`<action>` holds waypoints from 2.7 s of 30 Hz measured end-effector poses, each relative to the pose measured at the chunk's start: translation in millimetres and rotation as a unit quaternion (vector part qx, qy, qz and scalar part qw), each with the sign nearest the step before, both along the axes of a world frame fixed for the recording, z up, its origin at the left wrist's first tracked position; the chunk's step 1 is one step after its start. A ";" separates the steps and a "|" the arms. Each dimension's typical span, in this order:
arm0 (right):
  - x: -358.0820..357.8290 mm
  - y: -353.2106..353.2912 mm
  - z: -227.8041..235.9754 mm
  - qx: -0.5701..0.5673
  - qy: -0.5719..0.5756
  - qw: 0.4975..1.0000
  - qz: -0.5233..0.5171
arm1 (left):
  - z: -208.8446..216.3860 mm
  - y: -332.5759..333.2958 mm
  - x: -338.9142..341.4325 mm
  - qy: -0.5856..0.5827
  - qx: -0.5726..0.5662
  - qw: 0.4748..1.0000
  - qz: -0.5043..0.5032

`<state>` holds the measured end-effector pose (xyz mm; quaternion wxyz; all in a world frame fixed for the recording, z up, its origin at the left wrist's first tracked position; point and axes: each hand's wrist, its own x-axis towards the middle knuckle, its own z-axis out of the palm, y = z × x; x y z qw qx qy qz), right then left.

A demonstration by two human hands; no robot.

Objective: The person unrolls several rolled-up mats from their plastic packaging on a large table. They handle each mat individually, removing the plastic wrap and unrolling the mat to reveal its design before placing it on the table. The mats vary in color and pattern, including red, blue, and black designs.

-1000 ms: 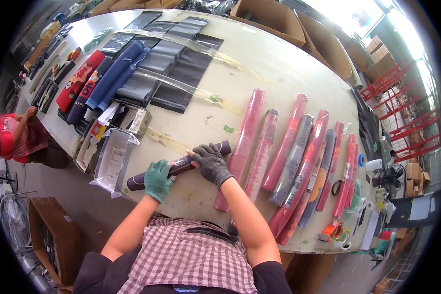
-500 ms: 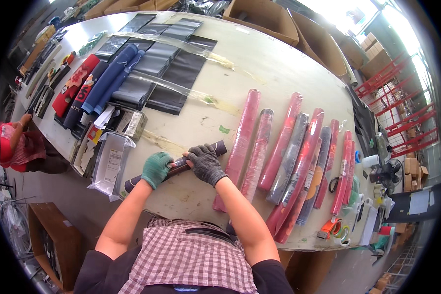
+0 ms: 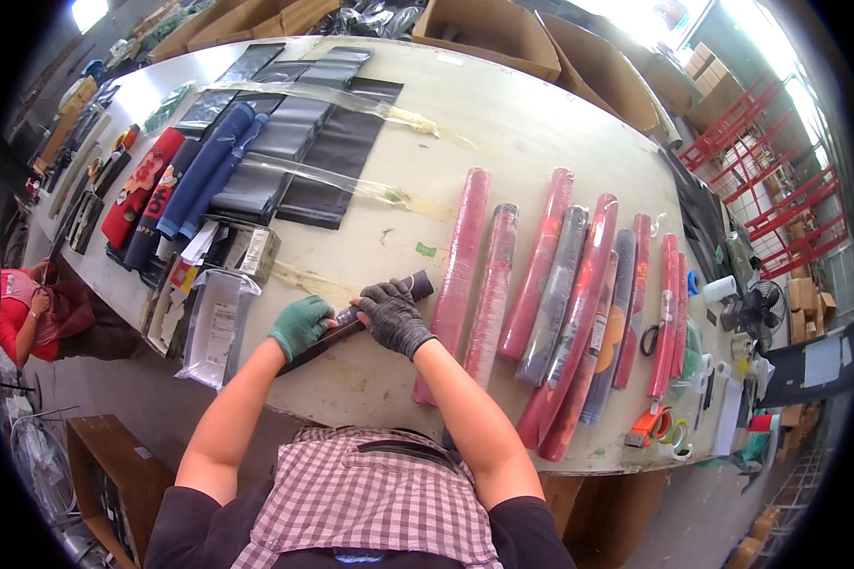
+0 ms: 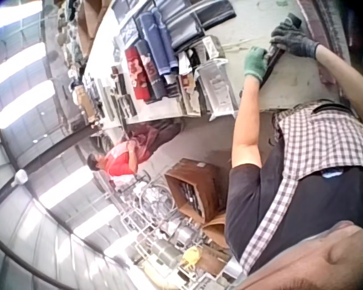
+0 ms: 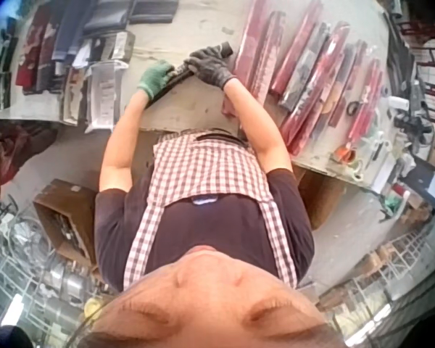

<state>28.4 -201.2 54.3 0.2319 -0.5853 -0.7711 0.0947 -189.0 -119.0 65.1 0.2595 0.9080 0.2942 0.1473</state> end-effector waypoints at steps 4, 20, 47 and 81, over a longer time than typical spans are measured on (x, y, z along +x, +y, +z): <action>0.6 -7.8 0.9 0.010 0.023 1.000 0.000 | -23.7 9.3 8.0 -0.079 -0.187 0.965 0.167; -0.3 -45.4 108.8 0.151 0.340 0.922 -0.106 | 319.4 -39.5 -78.9 -0.764 -0.428 0.450 -0.176; 420.3 -376.2 14.4 0.150 -0.155 0.770 -0.601 | -6.2 -145.9 -175.3 0.295 -0.054 0.952 -0.064; 112.5 -173.8 140.0 -0.053 0.767 0.637 -0.056 | 227.3 139.0 6.2 -0.007 0.404 0.855 0.326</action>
